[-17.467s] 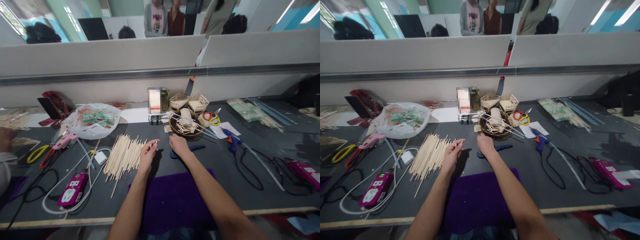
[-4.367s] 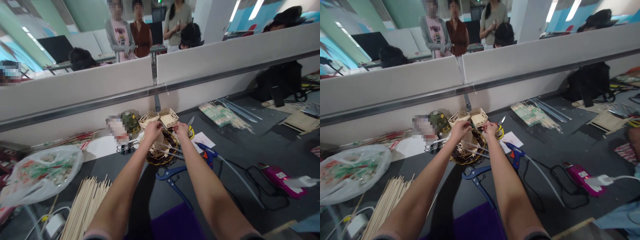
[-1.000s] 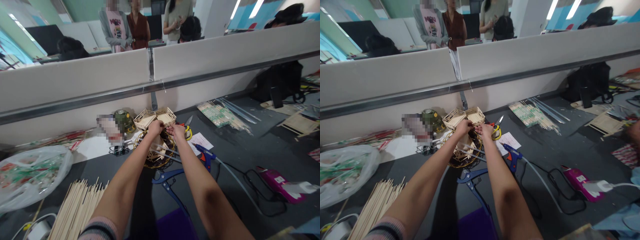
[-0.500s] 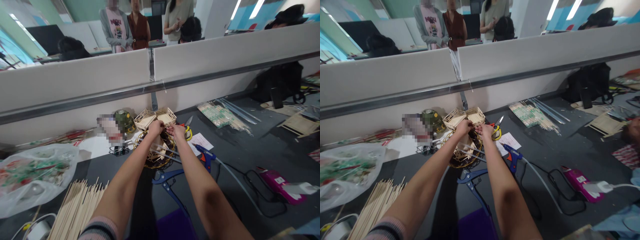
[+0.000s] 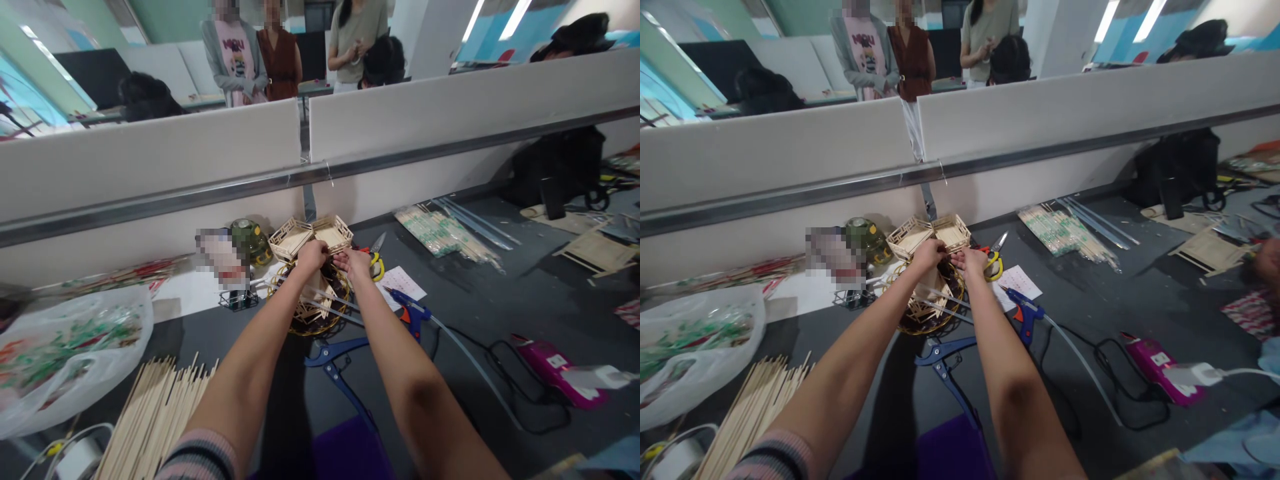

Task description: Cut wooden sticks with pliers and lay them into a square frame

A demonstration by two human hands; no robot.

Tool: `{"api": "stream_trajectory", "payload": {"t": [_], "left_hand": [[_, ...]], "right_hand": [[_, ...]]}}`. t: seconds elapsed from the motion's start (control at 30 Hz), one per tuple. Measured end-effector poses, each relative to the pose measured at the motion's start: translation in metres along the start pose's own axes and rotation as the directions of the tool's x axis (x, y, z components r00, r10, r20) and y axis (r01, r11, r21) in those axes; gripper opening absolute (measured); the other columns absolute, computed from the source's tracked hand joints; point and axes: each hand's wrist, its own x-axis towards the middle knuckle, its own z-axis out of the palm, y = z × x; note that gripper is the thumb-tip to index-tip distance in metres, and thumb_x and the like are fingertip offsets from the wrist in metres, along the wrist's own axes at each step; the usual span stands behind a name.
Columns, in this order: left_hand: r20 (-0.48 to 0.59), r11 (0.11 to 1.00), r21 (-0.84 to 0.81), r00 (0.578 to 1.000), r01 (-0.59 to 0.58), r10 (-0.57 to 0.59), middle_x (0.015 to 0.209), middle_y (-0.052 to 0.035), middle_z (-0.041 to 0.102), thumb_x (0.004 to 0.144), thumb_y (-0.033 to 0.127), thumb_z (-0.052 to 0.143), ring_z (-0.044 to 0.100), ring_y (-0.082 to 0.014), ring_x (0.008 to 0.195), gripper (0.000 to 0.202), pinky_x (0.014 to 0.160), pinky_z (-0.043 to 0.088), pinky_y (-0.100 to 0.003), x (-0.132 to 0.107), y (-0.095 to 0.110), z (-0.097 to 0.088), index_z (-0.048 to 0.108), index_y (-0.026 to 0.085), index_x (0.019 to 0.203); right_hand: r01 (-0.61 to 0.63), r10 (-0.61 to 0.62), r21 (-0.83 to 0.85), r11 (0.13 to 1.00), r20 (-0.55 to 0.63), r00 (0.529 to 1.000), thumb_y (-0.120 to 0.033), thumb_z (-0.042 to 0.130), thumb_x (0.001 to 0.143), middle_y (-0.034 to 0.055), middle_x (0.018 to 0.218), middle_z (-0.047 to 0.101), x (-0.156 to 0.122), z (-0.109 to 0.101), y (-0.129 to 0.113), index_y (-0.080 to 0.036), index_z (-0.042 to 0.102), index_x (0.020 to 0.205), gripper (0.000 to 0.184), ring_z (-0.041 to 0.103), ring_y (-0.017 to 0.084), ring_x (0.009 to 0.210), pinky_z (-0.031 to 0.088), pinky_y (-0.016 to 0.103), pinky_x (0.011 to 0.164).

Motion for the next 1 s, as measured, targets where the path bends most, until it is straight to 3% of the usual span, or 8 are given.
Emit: {"api": "stream_trajectory", "payload": {"t": [0.1,0.2,0.33,0.43,0.6,0.73,0.83,1.0], "left_hand": [[-0.053,0.999,-0.001,0.998,-0.033,0.033,0.099,-0.0075,0.073,0.08,0.015,0.06,0.063,-0.0211,0.095,0.026,0.081,0.046,-0.029,-0.008,0.002,-0.013,0.07,0.019,0.104],[-0.223,0.987,0.01,0.962,-0.162,0.16,0.1,-0.0084,0.071,0.083,0.014,0.056,0.061,-0.0221,0.097,0.023,0.085,0.044,-0.032,-0.032,0.001,-0.036,0.069,0.017,0.101],[-0.439,0.965,-0.049,0.873,-0.258,0.211,0.088,-0.0058,0.07,0.086,0.02,0.055,0.06,-0.0193,0.086,0.016,0.082,0.045,-0.031,-0.095,-0.014,-0.064,0.069,0.018,0.094],[-0.473,0.961,-0.179,0.875,-0.21,0.103,0.086,-0.0047,0.07,0.087,0.027,0.055,0.059,-0.017,0.08,0.017,0.075,0.045,-0.028,-0.159,-0.039,-0.072,0.069,0.018,0.093],[-0.335,0.935,-0.305,0.899,0.18,-0.282,0.077,-0.0017,0.069,0.082,0.031,0.057,0.056,-0.0151,0.067,0.016,0.065,0.041,-0.026,-0.274,-0.09,-0.063,0.067,0.019,0.084],[-0.099,0.898,-0.237,0.91,0.371,-0.402,0.071,0.0003,0.065,0.081,0.031,0.058,0.056,-0.0151,0.067,0.014,0.061,0.036,-0.025,-0.349,-0.104,-0.043,0.064,0.019,0.076],[-0.008,0.901,-0.135,0.909,0.412,-0.417,0.075,-0.0013,0.065,0.082,0.032,0.059,0.058,-0.0165,0.073,0.015,0.061,0.035,-0.026,-0.379,-0.094,-0.021,0.063,0.019,0.075],[-0.012,0.924,0.045,0.925,0.381,-0.38,0.09,-0.0073,0.066,0.085,0.032,0.06,0.059,-0.0209,0.089,0.016,0.068,0.036,-0.028,-0.393,-0.073,0.007,0.064,0.018,0.079]], "right_hand": [[-0.004,0.004,-0.013,1.0,-0.022,1.0,-0.012,0.065,0.074,-0.0045,0.042,0.055,-0.012,-0.002,-0.012,-0.017,0.05,0.067,0.017,0.06,0.013,0.039,0.056,0.021,0.041],[0.029,-0.029,-0.028,0.999,-0.009,1.0,-0.017,0.065,0.071,-0.0045,0.046,0.057,-0.035,-0.006,-0.027,-0.017,0.051,0.067,0.015,0.062,0.012,0.043,0.052,0.017,0.04],[0.186,-0.172,-0.077,0.979,0.167,0.971,-0.022,0.064,0.066,-0.0018,0.058,0.065,-0.088,-0.015,-0.036,-0.017,0.052,0.065,0.013,0.058,0.007,0.043,0.037,0.011,0.032],[0.306,-0.25,-0.125,0.944,0.337,0.908,-0.025,0.062,0.064,-0.0037,0.055,0.062,-0.136,-0.023,-0.024,-0.018,0.05,0.063,0.015,0.043,0.003,0.035,0.024,0.012,0.03],[0.305,-0.063,-0.359,0.882,0.552,0.832,-0.031,0.064,0.066,-0.0059,0.056,0.059,-0.202,-0.041,0.03,-0.019,0.055,0.075,0.017,0.04,0.005,0.039,0.03,0.016,0.037],[0.404,0.054,-0.54,0.738,0.645,0.762,-0.032,0.063,0.066,-0.0064,0.056,0.053,-0.231,-0.057,0.078,-0.019,0.06,0.082,0.021,0.045,0.009,0.046,0.036,0.02,0.046],[0.526,0.114,-0.649,0.549,0.682,0.722,-0.03,0.061,0.069,-0.0041,0.06,0.056,-0.249,-0.062,0.096,-0.02,0.06,0.077,0.013,0.05,0.011,0.053,0.038,0.022,0.052],[0.707,0.065,-0.665,0.241,0.738,0.672,-0.025,0.057,0.074,0.0,0.07,0.062,-0.277,-0.061,0.103,-0.021,0.057,0.072,0.004,0.055,0.014,0.064,0.039,0.024,0.062]]}}
